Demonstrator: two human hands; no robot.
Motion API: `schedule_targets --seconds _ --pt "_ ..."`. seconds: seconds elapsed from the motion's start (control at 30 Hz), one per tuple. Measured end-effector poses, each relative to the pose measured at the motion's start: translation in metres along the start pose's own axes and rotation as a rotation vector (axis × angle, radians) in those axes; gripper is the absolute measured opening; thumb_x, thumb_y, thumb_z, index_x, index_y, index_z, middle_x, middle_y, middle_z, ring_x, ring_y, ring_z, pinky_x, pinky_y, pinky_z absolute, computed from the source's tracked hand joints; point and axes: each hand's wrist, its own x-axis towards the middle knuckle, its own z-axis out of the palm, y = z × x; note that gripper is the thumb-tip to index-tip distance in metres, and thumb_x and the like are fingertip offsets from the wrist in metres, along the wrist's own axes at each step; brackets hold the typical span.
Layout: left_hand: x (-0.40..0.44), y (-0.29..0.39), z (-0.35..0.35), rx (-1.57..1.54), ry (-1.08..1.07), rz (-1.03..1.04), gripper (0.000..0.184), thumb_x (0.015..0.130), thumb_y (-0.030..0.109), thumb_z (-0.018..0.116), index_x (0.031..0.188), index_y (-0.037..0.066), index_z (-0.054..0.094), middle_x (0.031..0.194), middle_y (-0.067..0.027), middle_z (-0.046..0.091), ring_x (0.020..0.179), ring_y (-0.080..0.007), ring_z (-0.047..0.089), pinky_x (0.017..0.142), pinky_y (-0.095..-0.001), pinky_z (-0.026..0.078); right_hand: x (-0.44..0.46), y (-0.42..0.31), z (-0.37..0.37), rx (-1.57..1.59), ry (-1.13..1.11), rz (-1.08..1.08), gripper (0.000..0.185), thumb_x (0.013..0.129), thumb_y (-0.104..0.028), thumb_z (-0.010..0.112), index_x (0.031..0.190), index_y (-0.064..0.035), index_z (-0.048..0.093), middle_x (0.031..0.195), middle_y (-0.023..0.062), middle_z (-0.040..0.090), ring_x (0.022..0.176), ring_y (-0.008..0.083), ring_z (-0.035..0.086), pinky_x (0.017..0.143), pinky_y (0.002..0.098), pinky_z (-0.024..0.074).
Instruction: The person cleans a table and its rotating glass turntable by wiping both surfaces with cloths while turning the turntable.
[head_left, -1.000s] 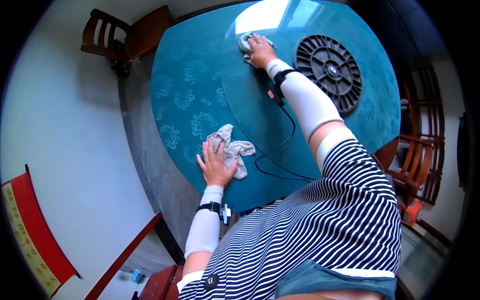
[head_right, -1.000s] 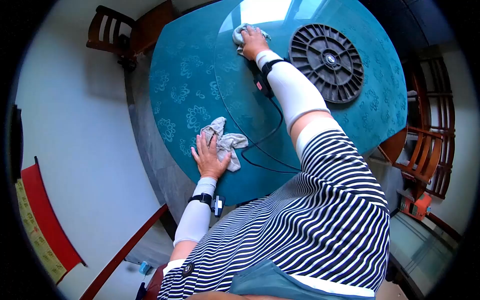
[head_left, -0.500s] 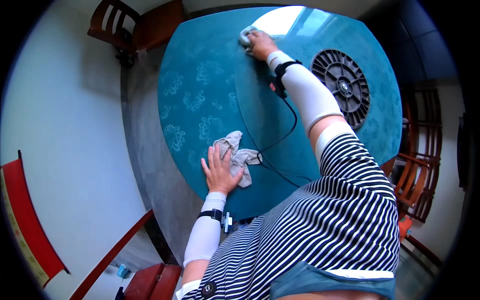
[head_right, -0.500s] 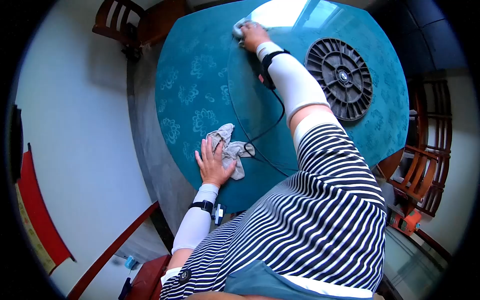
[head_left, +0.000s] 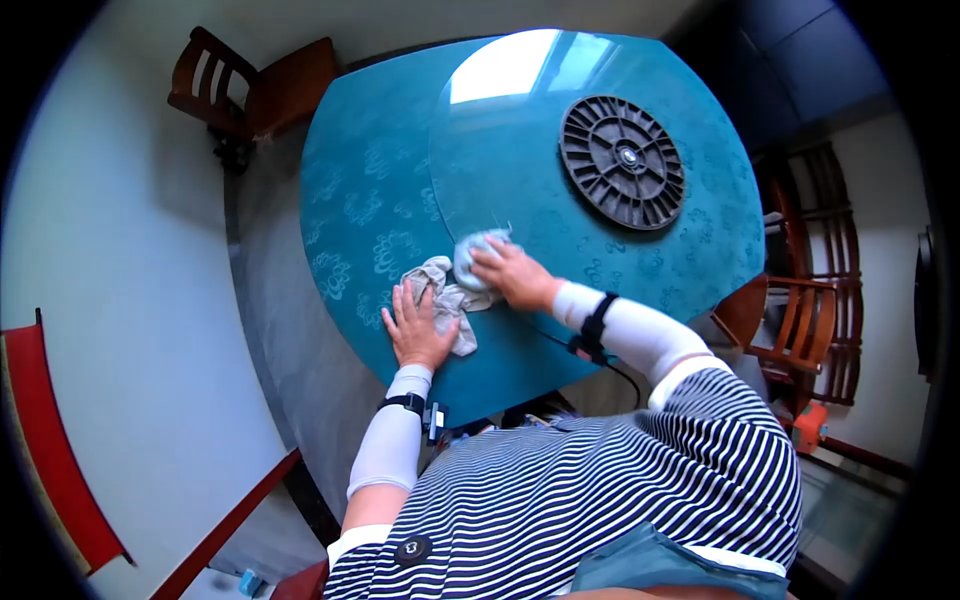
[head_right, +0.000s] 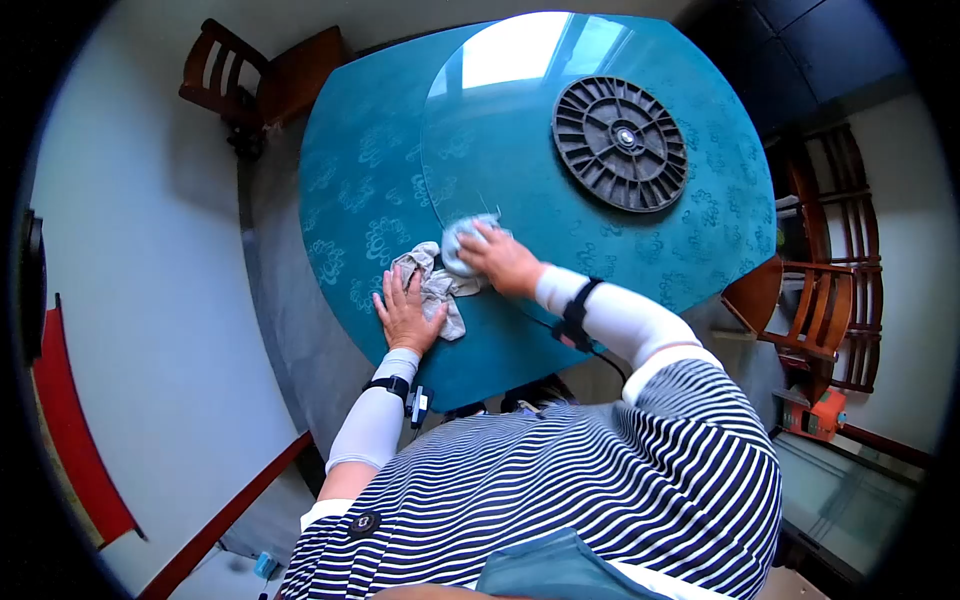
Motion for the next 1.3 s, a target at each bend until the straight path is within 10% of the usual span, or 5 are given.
schedule_targets --seconds 0.3,0.83,0.97,1.3 --pt "0.002 0.001 -0.003 0.011 0.025 0.003 0.078 0.075 0.054 0.070 0.140 0.016 0.048 0.158 -0.0159 0.027 0.148 -0.0367 0.018 0.114 -0.0649 0.015 -0.001 0.021 -0.018 -0.005 -0.077 0.002 0.056 0.080 -0.016 0.068 0.135 -0.0149 0.056 0.149 0.0088 0.043 0.139 0.0372 0.038 0.109 0.0463 0.0393" --pt "0.009 -0.001 -0.006 0.033 -0.138 -0.042 0.077 0.073 0.053 0.070 0.135 0.015 0.045 0.156 -0.0206 0.025 0.146 -0.0435 0.019 0.113 -0.0669 0.011 0.249 0.345 -0.080 -0.189 0.138 0.638 0.059 0.086 -0.026 0.073 0.141 -0.0179 0.052 0.150 0.0074 0.045 0.136 0.0288 0.044 0.116 0.0380 0.0338" --pt "0.007 -0.005 -0.004 0.047 -0.164 -0.055 0.077 0.074 0.056 0.068 0.136 0.018 0.044 0.155 -0.0211 0.026 0.145 -0.0443 0.021 0.112 -0.0676 0.012 0.259 0.432 -0.087 -0.149 0.148 0.743 0.051 0.092 -0.014 0.065 0.141 -0.0159 0.051 0.149 0.0104 0.046 0.138 0.0313 0.042 0.118 0.0395 0.0300" --pt "0.007 -0.006 -0.002 0.036 -0.199 -0.058 0.078 0.075 0.063 0.065 0.136 0.020 0.043 0.152 -0.0211 0.028 0.143 -0.0462 0.023 0.110 -0.0699 0.013 0.160 0.605 -0.098 -0.336 0.012 1.137 0.053 0.097 -0.037 0.055 0.145 -0.0149 0.048 0.152 0.0117 0.042 0.142 0.0286 0.038 0.116 0.0401 0.0314"
